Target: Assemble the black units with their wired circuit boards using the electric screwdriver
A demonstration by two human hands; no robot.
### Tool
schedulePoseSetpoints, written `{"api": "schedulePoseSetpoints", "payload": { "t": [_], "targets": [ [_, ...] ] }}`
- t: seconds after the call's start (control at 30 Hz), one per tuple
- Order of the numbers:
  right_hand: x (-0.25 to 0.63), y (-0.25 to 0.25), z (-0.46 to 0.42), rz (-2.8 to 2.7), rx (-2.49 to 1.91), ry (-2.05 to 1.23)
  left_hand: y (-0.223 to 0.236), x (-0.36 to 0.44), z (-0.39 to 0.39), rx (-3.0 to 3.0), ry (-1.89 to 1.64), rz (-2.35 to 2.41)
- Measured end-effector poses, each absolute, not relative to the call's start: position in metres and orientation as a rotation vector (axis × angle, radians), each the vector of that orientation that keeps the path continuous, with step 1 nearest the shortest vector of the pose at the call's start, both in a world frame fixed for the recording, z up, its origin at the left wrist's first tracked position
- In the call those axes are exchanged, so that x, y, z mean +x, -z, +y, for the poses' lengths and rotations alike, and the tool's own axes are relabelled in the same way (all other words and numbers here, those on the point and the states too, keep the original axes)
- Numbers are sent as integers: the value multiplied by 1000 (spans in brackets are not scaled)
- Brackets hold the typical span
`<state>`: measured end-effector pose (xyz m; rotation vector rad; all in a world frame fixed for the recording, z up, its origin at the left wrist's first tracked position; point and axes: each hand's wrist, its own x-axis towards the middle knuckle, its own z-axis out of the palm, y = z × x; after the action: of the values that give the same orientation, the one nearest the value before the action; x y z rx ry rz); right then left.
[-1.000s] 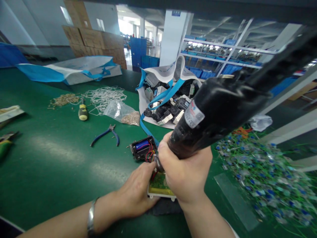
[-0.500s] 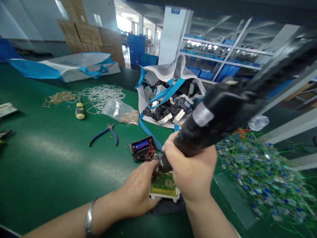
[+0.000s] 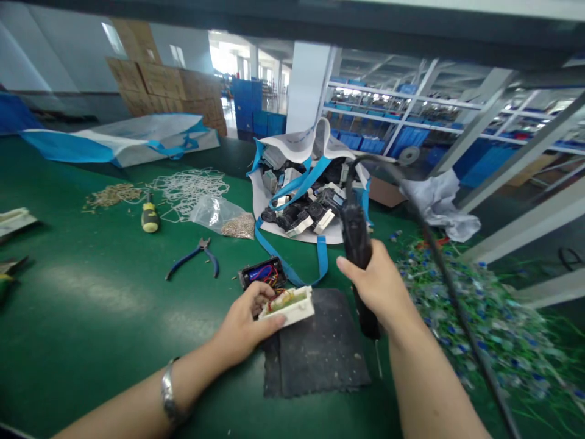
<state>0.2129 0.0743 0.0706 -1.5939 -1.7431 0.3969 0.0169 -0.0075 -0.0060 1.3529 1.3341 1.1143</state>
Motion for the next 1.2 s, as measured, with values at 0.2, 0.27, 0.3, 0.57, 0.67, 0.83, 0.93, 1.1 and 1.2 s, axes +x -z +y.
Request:
{"api": "schedulePoseSetpoints", "payload": {
  "t": [0.2,0.27,0.3,0.57,0.67,0.83,0.93,1.1,1.2],
  "targets": [
    [225,-25,87,-2106,-1956,-292,12,18,-2,1014,-1189,1098],
    [225,-20,82,-2144,-1968,-234,12,19,-1,922,-1186,1038],
    [224,-20,78,-2168,-1959,-203,11,19,-1,879,-1197,1009],
    [188,-24,23,-2336,-1231,-322,10,20,-1,717,-1204,942],
    [179,-23,13,-2235,-1147,-426,9,18,-1,683,-1169,946],
    [176,-21,9,-2178,-1096,-417,8,18,0,645,-1155,908],
    [174,-20,8,-2197,-1053,-440,8,19,0,612,-1145,884],
    [172,-19,9,-2125,-1062,-610,11,20,0,576,-1097,862],
    [170,-20,11,-2051,-1083,-776,11,20,1,537,-1083,841]
  ]
}}
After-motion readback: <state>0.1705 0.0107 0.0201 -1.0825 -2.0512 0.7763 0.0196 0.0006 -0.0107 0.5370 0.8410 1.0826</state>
